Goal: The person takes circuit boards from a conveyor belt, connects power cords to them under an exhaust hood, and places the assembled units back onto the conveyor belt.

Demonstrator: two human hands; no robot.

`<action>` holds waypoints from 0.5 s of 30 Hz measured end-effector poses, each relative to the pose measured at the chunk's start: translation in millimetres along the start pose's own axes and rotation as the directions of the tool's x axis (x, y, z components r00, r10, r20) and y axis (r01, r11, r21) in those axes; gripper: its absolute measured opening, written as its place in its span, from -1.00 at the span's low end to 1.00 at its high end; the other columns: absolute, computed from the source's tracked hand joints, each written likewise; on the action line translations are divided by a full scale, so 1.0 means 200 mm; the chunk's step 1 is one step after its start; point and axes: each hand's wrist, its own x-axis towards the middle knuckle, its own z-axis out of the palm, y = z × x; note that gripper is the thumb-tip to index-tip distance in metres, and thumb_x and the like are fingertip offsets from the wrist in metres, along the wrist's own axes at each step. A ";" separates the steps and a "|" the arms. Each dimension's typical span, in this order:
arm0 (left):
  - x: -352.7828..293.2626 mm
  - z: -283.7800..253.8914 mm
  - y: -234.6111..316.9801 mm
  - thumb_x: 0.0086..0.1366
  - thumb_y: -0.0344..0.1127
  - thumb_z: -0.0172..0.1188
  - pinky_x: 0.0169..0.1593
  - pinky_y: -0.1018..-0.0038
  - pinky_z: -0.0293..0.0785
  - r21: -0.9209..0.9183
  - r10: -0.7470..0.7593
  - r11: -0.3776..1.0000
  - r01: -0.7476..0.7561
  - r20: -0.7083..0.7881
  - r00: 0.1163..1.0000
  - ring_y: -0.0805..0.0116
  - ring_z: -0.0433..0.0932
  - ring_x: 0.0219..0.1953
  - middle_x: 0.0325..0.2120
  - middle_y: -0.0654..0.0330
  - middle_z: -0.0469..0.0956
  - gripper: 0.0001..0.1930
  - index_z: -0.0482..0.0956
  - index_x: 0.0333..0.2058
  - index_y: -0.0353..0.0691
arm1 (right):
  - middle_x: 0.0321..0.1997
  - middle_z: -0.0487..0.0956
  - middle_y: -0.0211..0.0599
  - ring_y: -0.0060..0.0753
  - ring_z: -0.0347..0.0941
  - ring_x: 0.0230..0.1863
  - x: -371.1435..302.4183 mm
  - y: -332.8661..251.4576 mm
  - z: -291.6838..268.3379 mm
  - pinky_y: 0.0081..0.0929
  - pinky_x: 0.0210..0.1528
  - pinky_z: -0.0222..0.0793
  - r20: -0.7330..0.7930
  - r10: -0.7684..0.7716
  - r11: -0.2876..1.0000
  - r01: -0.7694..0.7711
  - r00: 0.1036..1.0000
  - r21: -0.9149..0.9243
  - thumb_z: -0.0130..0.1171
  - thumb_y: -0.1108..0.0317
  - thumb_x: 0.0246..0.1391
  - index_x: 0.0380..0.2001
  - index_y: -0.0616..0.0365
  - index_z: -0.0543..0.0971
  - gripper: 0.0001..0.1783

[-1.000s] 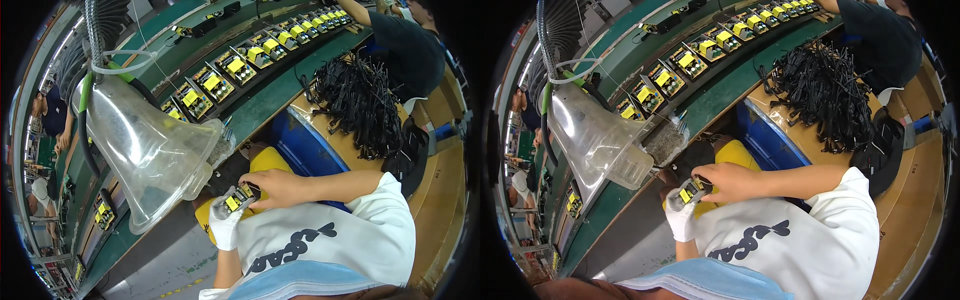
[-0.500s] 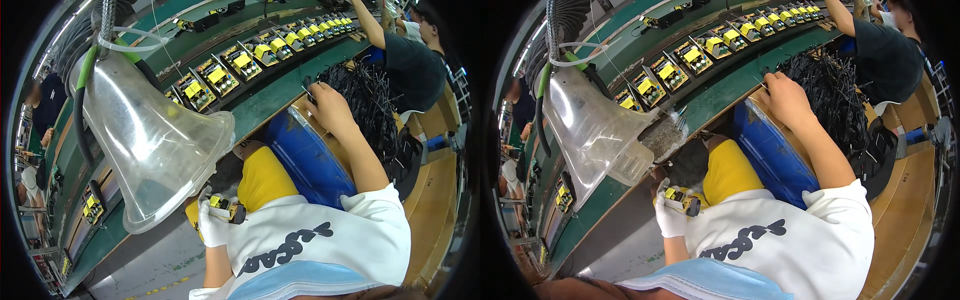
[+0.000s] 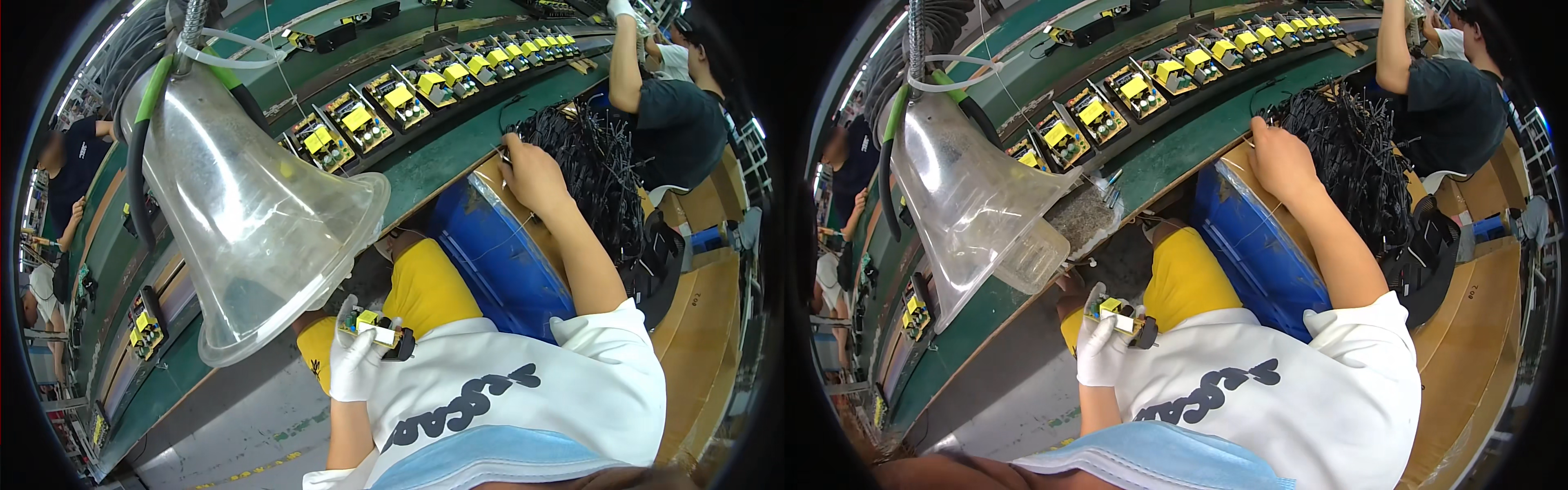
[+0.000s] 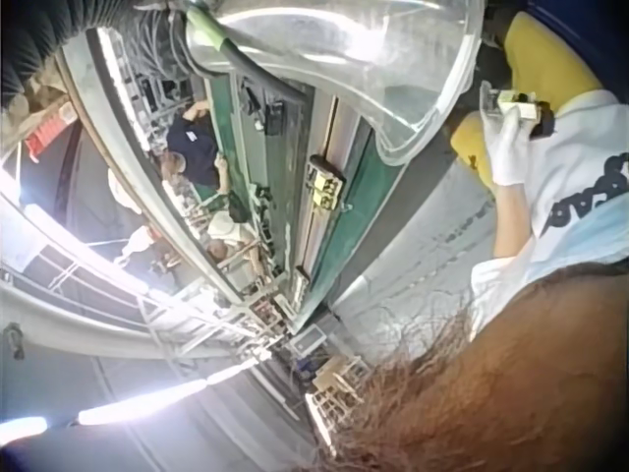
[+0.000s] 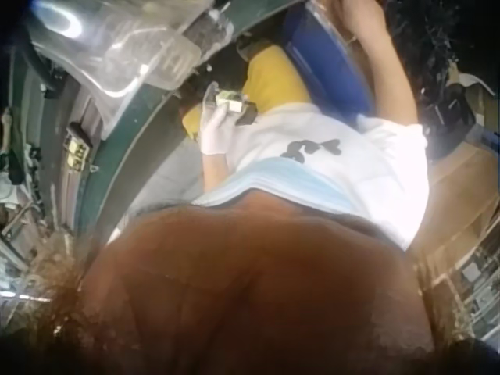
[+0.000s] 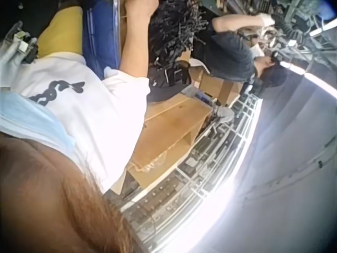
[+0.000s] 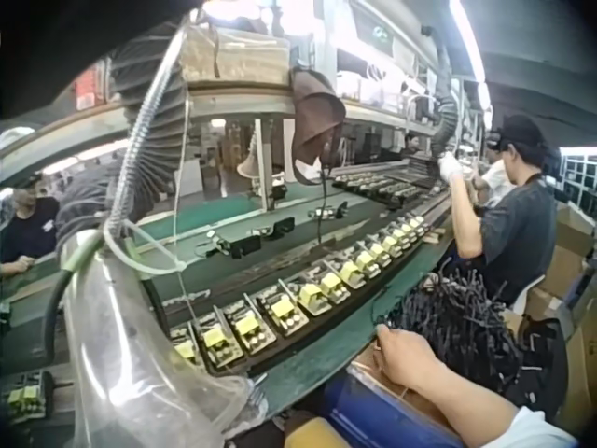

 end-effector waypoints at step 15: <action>0.02 -0.04 -0.05 0.11 -0.41 0.31 0.17 0.10 0.32 -0.099 -0.068 0.992 0.075 0.068 0.995 -0.03 0.44 0.06 -0.01 0.01 0.45 -0.40 0.28 0.12 -0.20 | -0.48 0.55 -0.22 -0.40 0.47 -0.47 0.04 0.09 -0.21 -0.46 -0.35 0.37 -0.064 0.147 0.903 -0.107 0.987 0.417 0.11 0.42 0.06 -0.26 0.24 0.50 -0.82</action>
